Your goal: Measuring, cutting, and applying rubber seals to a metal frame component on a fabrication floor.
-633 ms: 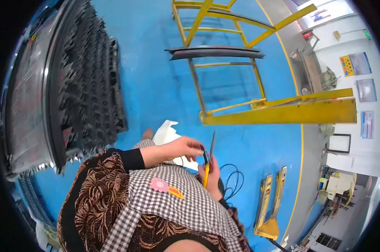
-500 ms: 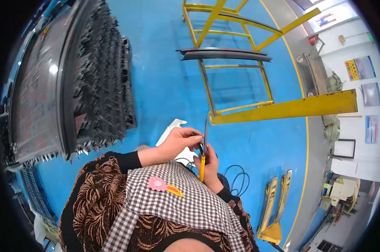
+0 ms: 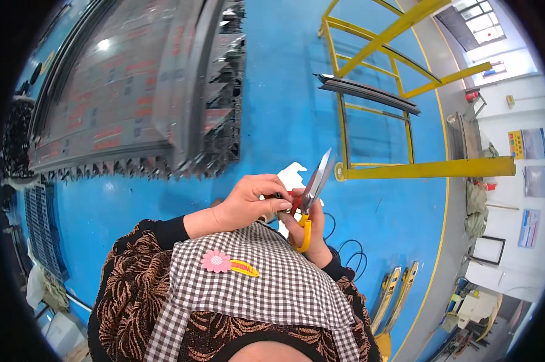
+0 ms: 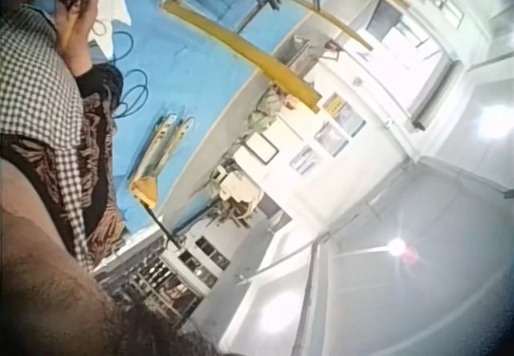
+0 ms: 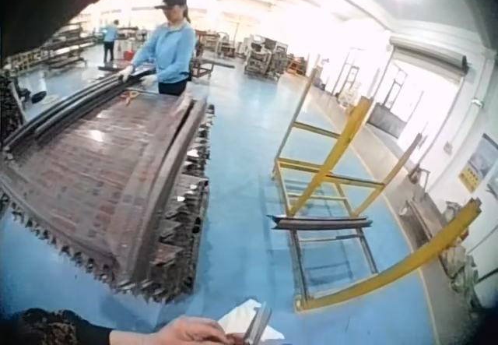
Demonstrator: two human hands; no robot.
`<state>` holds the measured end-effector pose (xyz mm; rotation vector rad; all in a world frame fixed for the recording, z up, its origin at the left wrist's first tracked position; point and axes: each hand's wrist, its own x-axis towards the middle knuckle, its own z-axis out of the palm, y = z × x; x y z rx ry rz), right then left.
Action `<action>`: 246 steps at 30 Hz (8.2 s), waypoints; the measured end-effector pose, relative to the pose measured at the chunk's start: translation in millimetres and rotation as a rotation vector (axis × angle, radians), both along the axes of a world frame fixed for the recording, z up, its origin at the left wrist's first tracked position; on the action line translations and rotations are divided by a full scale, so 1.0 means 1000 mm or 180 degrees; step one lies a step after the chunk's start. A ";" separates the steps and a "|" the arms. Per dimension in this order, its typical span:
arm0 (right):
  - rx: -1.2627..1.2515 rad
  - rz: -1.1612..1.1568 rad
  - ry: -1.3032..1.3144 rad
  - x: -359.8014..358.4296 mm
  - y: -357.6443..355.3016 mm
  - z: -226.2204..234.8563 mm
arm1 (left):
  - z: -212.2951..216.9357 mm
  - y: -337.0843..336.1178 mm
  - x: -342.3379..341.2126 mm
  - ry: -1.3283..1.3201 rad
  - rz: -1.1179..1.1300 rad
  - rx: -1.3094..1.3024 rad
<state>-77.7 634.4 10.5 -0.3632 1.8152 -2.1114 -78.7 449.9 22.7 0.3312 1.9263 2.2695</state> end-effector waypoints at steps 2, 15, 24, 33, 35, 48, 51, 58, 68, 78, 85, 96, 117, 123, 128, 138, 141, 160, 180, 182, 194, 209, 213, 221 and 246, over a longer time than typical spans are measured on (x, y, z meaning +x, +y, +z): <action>-0.0116 -0.0077 -0.0197 0.021 -0.030 0.005 | 0.006 -0.023 0.017 0.0109 0.0002 -0.0063; 0.0453 0.0200 -0.0012 0.060 -0.075 0.023 | 0.013 -0.078 0.084 -0.0435 0.0467 0.0776; 0.1588 0.1106 0.0637 0.063 -0.017 0.024 | 0.010 -0.060 0.081 -0.0592 0.0615 0.0613; 0.1590 0.0989 0.0698 0.068 0.016 0.027 | 0.018 -0.030 0.077 -0.0767 0.0407 0.0370; 0.1591 0.0943 0.0698 0.070 0.023 0.025 | 0.017 -0.023 0.075 -0.0759 0.0337 0.0350; 0.1148 0.0172 0.0541 0.088 0.028 -0.011 | 0.021 -0.008 0.071 -0.0939 0.0382 0.0366; 0.0422 -0.0194 0.0581 0.081 -0.001 -0.018 | 0.023 -0.009 0.070 -0.0833 0.0583 0.0127; -0.0914 -0.0201 -0.0787 0.078 -0.057 0.004 | 0.035 -0.042 0.052 -0.0970 0.0551 0.0488; 0.0319 -0.0925 -0.0205 0.017 -0.157 -0.022 | -0.005 -0.278 -0.126 0.0091 0.3047 -0.2624; 0.0790 -0.1316 -0.0291 0.019 -0.211 -0.039 | -0.073 -0.333 -0.103 -0.1299 0.2474 0.1337; 0.0539 -0.1699 -0.0311 0.052 -0.203 -0.036 | -0.054 -0.377 -0.037 -0.0604 0.2644 -0.1427; 0.0191 -0.2598 -0.0717 0.150 -0.209 -0.023 | -0.015 -0.382 -0.058 -0.0503 0.1724 -0.4412; -0.0221 -0.3164 -0.0952 0.281 -0.197 -0.039 | -0.069 -0.383 0.008 -0.0436 0.1607 -0.2679; -0.0447 -0.2939 -0.0695 0.291 -0.201 -0.015 | 0.007 -0.348 0.040 0.0519 0.1962 -0.2744; -0.0830 -0.2812 -0.0402 0.286 -0.225 0.013 | 0.056 -0.239 0.130 -0.0850 -0.1144 -0.0854; -0.0109 -0.3504 0.0551 0.303 -0.262 -0.013 | 0.023 -0.196 0.175 -0.0217 -0.2091 -0.0152; 0.0136 -0.4035 0.0968 0.312 -0.264 0.001 | 0.020 -0.216 0.165 0.0337 -0.2103 -0.0362; 0.0631 -0.3974 0.0401 0.300 -0.392 -0.006 | 0.041 -0.267 0.175 0.0124 -0.2291 -0.0617; 0.2439 -0.1210 0.1397 0.114 -0.293 0.053 | -0.018 -0.384 0.180 0.0595 -0.1939 -0.0762; 0.2973 -0.0948 0.1618 0.046 -0.317 0.034 | -0.014 -0.391 0.177 0.0454 -0.1560 -0.0809; 0.3809 -0.1210 0.1752 -0.081 -0.399 -0.041 | -0.016 -0.421 0.155 -0.0786 -0.0892 -0.0124; -0.0794 -0.2189 -0.0423 0.217 -0.418 0.048 | 0.031 -0.359 0.140 -0.1137 -0.1099 0.0463; 0.1313 -0.1934 0.0129 0.255 -0.377 0.032 | 0.029 -0.340 0.146 -0.0865 -0.1600 -0.0490; 0.5070 -0.4767 -0.0017 0.454 -0.137 0.201 | -0.005 -0.351 0.036 0.2884 -0.1252 -0.2789; 0.1923 -0.2250 -0.0203 0.283 -0.354 -0.093 | -0.034 -0.356 0.032 0.2938 -0.1115 -0.3271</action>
